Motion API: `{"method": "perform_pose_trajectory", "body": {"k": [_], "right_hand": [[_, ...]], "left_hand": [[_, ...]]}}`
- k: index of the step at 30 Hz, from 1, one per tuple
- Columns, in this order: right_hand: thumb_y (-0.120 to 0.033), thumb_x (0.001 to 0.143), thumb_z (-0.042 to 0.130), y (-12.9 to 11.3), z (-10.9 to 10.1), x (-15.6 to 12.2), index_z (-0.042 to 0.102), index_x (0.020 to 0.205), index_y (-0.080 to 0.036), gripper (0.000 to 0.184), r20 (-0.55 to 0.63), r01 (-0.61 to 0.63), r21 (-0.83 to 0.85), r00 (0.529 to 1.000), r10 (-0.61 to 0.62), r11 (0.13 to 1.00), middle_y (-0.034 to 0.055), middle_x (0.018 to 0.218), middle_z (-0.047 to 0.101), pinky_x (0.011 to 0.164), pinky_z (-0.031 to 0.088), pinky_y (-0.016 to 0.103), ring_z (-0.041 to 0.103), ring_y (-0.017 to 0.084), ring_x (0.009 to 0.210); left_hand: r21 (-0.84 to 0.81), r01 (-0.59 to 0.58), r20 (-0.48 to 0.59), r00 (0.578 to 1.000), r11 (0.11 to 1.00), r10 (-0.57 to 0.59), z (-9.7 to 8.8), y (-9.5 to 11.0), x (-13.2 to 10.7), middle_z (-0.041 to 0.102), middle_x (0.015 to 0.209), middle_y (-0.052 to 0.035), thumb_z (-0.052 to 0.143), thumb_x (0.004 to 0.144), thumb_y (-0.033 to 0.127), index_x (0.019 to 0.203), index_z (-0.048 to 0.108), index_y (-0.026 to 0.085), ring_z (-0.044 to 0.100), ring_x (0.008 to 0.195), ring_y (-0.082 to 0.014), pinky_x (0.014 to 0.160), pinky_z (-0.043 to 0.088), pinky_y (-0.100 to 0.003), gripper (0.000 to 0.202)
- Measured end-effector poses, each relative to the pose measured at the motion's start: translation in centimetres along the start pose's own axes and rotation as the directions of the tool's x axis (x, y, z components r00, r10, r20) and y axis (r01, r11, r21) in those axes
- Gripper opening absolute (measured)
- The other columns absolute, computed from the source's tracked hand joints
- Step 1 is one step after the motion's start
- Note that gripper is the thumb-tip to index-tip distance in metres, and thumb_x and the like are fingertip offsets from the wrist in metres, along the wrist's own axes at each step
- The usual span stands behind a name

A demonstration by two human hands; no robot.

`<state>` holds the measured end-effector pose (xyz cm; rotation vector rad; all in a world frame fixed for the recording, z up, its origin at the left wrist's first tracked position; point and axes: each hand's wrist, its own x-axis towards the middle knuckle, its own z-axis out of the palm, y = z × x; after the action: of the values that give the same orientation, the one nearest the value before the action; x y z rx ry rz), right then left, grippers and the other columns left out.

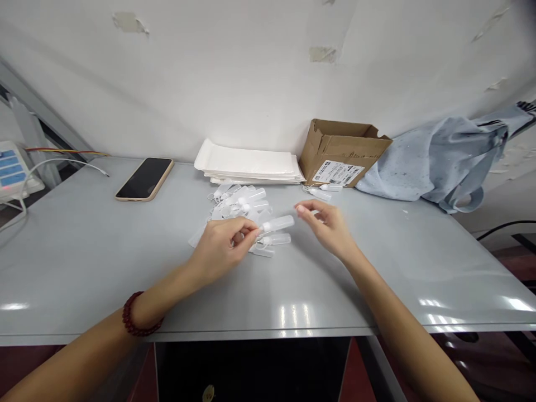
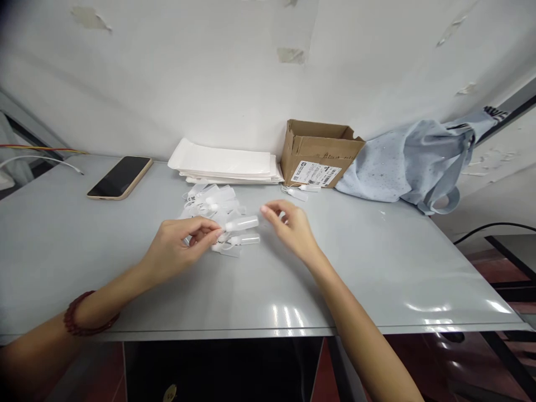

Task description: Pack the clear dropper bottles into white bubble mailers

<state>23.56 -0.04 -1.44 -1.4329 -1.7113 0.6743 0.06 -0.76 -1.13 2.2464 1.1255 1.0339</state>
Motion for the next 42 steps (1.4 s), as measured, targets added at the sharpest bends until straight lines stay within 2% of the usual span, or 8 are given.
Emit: {"method": "perform_pose_trajectory", "body": {"k": [3, 7, 12, 17, 27, 33, 40, 42], "right_hand": [[-0.043, 0.085, 0.053, 3.0, -0.8, 1.2, 0.064, 0.099, -0.016, 0.032, -0.230, 0.043, -0.344, 0.965, -0.128, 0.938, 0.0126, 0.104, 0.063, 0.079, 0.045, 0.036, 0.054, 0.027, 0.102], [-0.031, 0.080, 0.056, 6.3, -1.2, 2.2, 0.058, 0.113, -0.009, 0.039, -0.277, -0.104, -0.591, 0.958, -0.080, 0.800, 0.0202, 0.119, 0.056, 0.088, 0.042, 0.046, 0.049, 0.034, 0.108], [-0.026, 0.082, 0.050, 7.1, -0.7, 2.5, 0.055, 0.120, -0.014, 0.040, -0.238, -0.129, -0.671, 0.970, -0.047, 0.731, 0.0173, 0.128, 0.053, 0.084, 0.042, 0.050, 0.044, 0.037, 0.112], [-0.024, 0.082, 0.049, 7.2, -0.7, 2.8, 0.058, 0.116, -0.016, 0.036, -0.211, -0.112, -0.682, 0.976, -0.048, 0.722, 0.0164, 0.127, 0.054, 0.080, 0.042, 0.050, 0.044, 0.038, 0.111], [-0.025, 0.081, 0.051, 7.8, -1.1, 3.5, 0.060, 0.115, -0.013, 0.036, -0.204, -0.082, -0.619, 0.977, -0.059, 0.781, 0.0170, 0.123, 0.056, 0.088, 0.040, 0.048, 0.045, 0.035, 0.111], [-0.031, 0.082, 0.053, 7.7, -1.2, 3.7, 0.067, 0.100, -0.012, 0.029, -0.198, -0.114, -0.505, 0.980, 0.014, 0.855, 0.0160, 0.100, 0.064, 0.083, 0.041, 0.044, 0.053, 0.030, 0.095], [-0.050, 0.085, 0.051, 4.8, -1.5, 2.5, 0.069, 0.094, -0.014, 0.041, -0.120, -0.102, -0.228, 0.990, 0.076, 0.968, 0.0060, 0.084, 0.068, 0.065, 0.044, 0.030, 0.057, 0.017, 0.072], [-0.049, 0.084, 0.055, 3.4, -1.6, 1.7, 0.069, 0.097, -0.016, 0.038, -0.073, -0.082, -0.002, 0.994, 0.082, 0.997, 0.0047, 0.087, 0.068, 0.070, 0.045, 0.029, 0.058, 0.017, 0.077]], "left_hand": [[0.082, -0.014, -0.020, 1.000, 0.996, 0.016, -0.3, -0.4, 0.1, 0.062, 0.057, 0.0043, 0.057, 0.083, 0.022, 0.074, 0.063, 0.017, 0.047, 0.045, -0.0064, 0.048, 0.040, -0.018, 0.012], [0.097, 0.025, -0.072, 0.997, 0.995, -0.019, -0.5, -0.5, 0.0, 0.051, 0.050, 0.0087, 0.056, 0.083, 0.023, 0.085, 0.060, 0.017, 0.038, 0.040, -0.0058, 0.048, 0.039, -0.019, 0.008], [0.103, 0.064, -0.170, 0.984, 0.993, -0.046, -0.5, -0.4, 0.0, 0.036, 0.047, 0.0101, 0.053, 0.085, 0.023, 0.079, 0.056, 0.018, 0.031, 0.039, -0.0059, 0.044, 0.033, -0.019, 0.008], [0.105, 0.028, -0.175, 0.985, 0.994, -0.010, -0.4, -0.5, 0.0, 0.037, 0.047, 0.0096, 0.053, 0.085, 0.021, 0.077, 0.054, 0.019, 0.032, 0.039, -0.0055, 0.044, 0.033, -0.018, 0.008], [0.122, 0.013, -0.187, 0.982, 0.992, 0.010, -0.3, -0.6, 0.1, 0.038, 0.047, 0.0092, 0.052, 0.085, 0.021, 0.080, 0.055, 0.019, 0.034, 0.040, -0.0061, 0.044, 0.033, -0.018, 0.007], [0.142, 0.002, -0.174, 0.985, 0.990, 0.023, -0.3, -0.6, 0.0, 0.040, 0.047, 0.0092, 0.052, 0.086, 0.021, 0.081, 0.055, 0.019, 0.035, 0.040, -0.0063, 0.045, 0.034, -0.018, 0.006], [0.107, 0.039, -0.169, 0.985, 0.993, -0.021, -0.4, -0.4, 0.1, 0.041, 0.048, 0.0086, 0.052, 0.086, 0.023, 0.081, 0.056, 0.019, 0.036, 0.040, -0.0065, 0.046, 0.035, -0.019, 0.008], [0.051, 0.080, -0.150, 0.986, 0.995, -0.072, -0.5, -0.3, 0.1, 0.044, 0.049, 0.0077, 0.053, 0.086, 0.024, 0.082, 0.058, 0.019, 0.040, 0.042, -0.0071, 0.047, 0.038, -0.019, 0.009]]}}
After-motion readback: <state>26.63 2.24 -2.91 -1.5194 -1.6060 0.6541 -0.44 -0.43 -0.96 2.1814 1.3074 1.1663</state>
